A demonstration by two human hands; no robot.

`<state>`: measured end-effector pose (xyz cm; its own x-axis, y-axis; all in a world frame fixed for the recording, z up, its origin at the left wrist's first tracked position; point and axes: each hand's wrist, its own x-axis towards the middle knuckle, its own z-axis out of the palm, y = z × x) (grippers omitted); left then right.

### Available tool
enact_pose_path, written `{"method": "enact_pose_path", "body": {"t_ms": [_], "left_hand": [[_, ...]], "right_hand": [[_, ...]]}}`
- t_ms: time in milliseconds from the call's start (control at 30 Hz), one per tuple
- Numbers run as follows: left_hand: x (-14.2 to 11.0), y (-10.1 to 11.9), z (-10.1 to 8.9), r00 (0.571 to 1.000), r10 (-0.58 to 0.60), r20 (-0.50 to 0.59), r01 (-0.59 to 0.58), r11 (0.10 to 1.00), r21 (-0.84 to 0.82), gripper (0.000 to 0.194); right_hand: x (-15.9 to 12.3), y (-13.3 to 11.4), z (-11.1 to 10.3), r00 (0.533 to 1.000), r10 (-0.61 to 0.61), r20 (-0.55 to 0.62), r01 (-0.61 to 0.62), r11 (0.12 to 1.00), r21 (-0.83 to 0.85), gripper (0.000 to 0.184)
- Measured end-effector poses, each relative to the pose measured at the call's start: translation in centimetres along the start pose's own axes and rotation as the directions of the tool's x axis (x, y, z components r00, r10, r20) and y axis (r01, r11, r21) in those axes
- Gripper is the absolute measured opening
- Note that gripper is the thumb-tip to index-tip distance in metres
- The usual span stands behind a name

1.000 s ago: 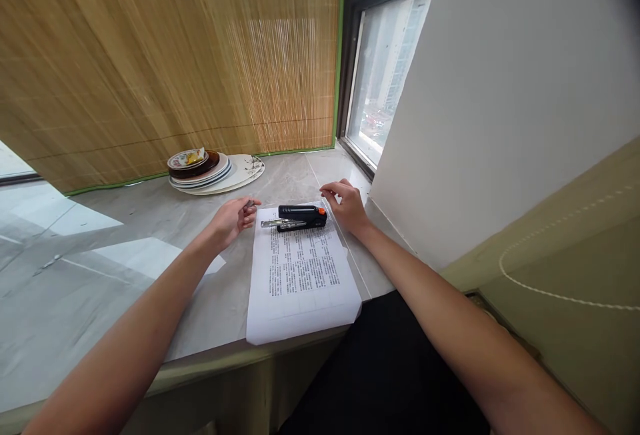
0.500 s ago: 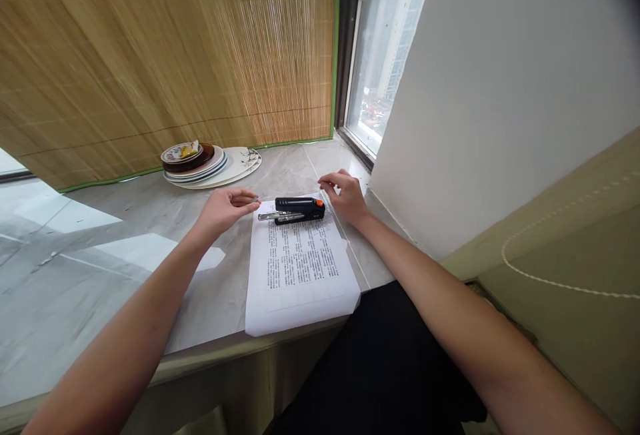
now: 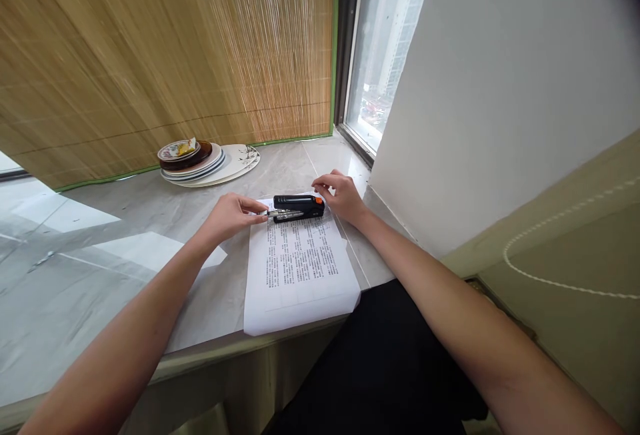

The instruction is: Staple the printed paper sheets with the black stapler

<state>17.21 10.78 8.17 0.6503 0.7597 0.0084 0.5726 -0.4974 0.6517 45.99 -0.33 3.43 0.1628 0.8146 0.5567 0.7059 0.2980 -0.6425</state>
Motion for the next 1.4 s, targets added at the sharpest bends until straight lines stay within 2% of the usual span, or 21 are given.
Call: {"method": "enact_pose_path", "body": {"t_ms": [233,400,467,567,667,833,900,967,1067,1133,1200,1300,1400], "left_hand": [[0.1,-0.1,0.2,1.000,0.019,0.021,-0.020,0.999,0.039,0.033],[0.1,-0.1,0.4,0.989,0.148,0.003,-0.148,0.989,-0.014,0.033],[0.0,-0.2,0.4,0.976,0.217,0.007,-0.217,0.976,-0.014,0.030],[0.2,-0.7,-0.2,0.955,0.293,0.048,-0.294,0.956,0.023,0.024],[0.4,-1.6,-1.2,0.929,0.355,0.106,-0.360,0.933,0.031,0.021],[1.1,-3.1,-2.3,0.865,0.472,0.167,-0.481,0.877,0.013,0.019],[1.2,-3.2,-1.9,0.833,0.537,0.132,-0.544,0.839,0.013,0.018],[1.1,-2.9,-1.1,0.816,0.577,0.042,-0.578,0.816,0.022,0.017],[0.7,-1.7,0.4,0.814,0.561,-0.149,-0.567,0.824,0.002,0.030],[0.3,-0.9,1.1,0.809,0.539,-0.235,-0.556,0.831,-0.008,0.034],[0.1,-0.3,1.4,0.800,0.534,-0.274,-0.555,0.832,0.000,0.032],[0.1,0.1,1.3,0.784,0.557,-0.274,-0.569,0.821,0.043,0.031],[0.0,0.4,1.6,0.763,0.564,-0.315,-0.552,0.823,0.136,0.033]], "right_hand": [[0.0,0.0,0.3,0.998,-0.060,0.007,0.060,0.998,0.030,0.020],[0.0,-0.8,0.1,0.997,-0.070,-0.011,0.071,0.996,0.050,0.018],[-0.1,-1.4,0.0,0.994,-0.109,0.015,0.108,0.990,0.086,0.018],[-0.2,-2.0,0.2,0.974,-0.173,0.147,0.160,0.982,0.098,0.025],[-0.4,-2.0,0.7,0.950,-0.158,0.268,0.142,0.987,0.076,0.031],[-0.5,-1.3,1.1,0.958,-0.110,0.264,0.073,0.986,0.147,0.029],[-0.5,-1.3,1.0,0.965,-0.116,0.237,0.069,0.978,0.197,0.029],[-0.5,-1.7,0.8,0.972,-0.129,0.195,0.077,0.965,0.252,0.028],[-0.5,-2.9,0.6,0.973,-0.158,0.167,0.098,0.943,0.319,0.027],[-0.6,-3.9,0.8,0.971,-0.174,0.166,0.109,0.934,0.340,0.027],[-0.6,-4.7,1.2,0.972,-0.180,0.153,0.119,0.931,0.344,0.028],[-0.6,-5.3,1.1,0.966,-0.210,0.149,0.151,0.931,0.332,0.029],[-0.5,-4.9,-0.5,0.969,-0.191,0.159,0.139,0.947,0.290,0.030]]}}
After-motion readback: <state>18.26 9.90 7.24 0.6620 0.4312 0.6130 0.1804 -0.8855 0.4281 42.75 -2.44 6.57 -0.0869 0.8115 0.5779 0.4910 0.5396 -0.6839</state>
